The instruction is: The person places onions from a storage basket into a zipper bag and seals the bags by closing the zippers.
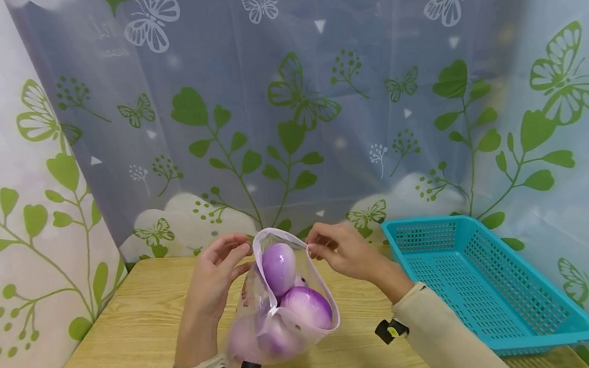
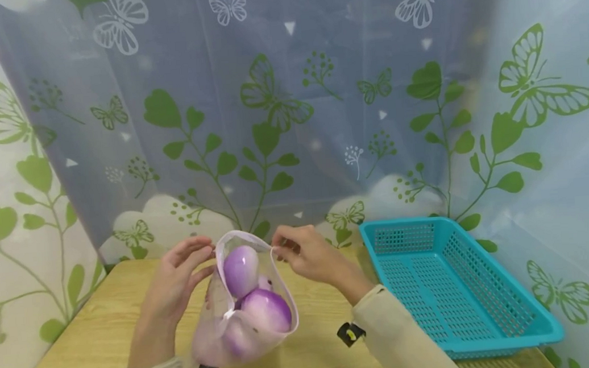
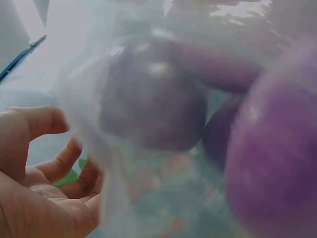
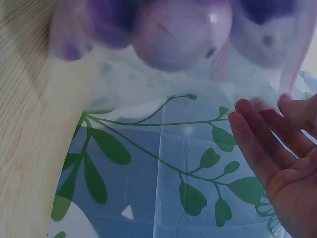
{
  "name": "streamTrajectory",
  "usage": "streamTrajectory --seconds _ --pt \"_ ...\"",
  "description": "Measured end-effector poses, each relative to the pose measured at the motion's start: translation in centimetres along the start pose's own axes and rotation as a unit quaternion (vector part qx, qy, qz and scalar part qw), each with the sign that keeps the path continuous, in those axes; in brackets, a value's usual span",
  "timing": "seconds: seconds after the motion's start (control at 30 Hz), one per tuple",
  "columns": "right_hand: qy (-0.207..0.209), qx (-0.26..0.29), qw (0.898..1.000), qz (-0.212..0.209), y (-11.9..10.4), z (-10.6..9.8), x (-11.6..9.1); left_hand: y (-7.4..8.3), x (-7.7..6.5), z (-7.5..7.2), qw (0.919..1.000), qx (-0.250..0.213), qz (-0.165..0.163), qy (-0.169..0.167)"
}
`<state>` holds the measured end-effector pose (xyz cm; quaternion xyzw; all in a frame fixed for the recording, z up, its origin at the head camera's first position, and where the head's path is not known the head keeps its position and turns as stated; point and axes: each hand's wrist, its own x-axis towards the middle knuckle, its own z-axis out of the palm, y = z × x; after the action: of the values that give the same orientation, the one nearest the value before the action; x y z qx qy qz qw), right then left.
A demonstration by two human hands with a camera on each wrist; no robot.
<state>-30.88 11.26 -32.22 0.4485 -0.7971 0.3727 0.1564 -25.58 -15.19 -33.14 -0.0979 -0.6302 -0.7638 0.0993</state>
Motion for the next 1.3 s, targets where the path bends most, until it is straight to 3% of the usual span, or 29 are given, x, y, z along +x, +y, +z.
streamTrajectory --seconds 0.13,0.23,0.4,0.5,0.57,0.77,0.93,1.07,1.2,1.3 --pt "0.032 0.007 0.999 0.031 0.1 -0.4 -0.1 0.3 -0.2 -0.8 0.9995 0.017 0.016 -0.02" --pt "0.064 0.001 0.997 0.051 0.1 -0.7 -0.2 0.4 -0.3 -1.2 0.9973 0.043 0.028 -0.053" --pt "0.117 -0.034 0.989 0.078 -0.3 -1.2 -0.3 0.2 -0.4 -1.3 0.9851 0.117 0.044 -0.118" --pt "0.132 -0.053 0.986 0.089 -0.4 -1.4 -0.4 -0.1 -0.3 -0.9 0.9782 0.159 0.044 -0.127" --pt "0.138 -0.056 0.985 0.09 -0.3 -1.4 -0.4 -0.2 -0.2 -0.5 0.9763 0.184 0.04 -0.108" --pt "0.153 -0.037 0.984 0.086 0.1 -1.9 -0.5 -0.3 -0.1 0.1 0.9734 0.226 0.039 -0.004" --pt "0.158 -0.036 0.982 0.102 0.3 -2.9 -0.8 -0.3 0.1 0.1 0.9753 0.204 0.05 0.07" --pt "0.154 -0.041 0.981 0.113 0.4 -3.8 -1.1 -0.1 0.2 0.0 0.9716 0.199 0.045 0.12" --pt "0.153 -0.047 0.981 0.114 0.0 -4.2 -1.3 -0.1 0.3 0.3 0.971 0.179 0.045 0.152" --pt "0.135 -0.056 0.984 0.105 -0.3 -4.0 -1.3 -0.2 0.3 0.8 0.973 0.16 0.056 0.157"
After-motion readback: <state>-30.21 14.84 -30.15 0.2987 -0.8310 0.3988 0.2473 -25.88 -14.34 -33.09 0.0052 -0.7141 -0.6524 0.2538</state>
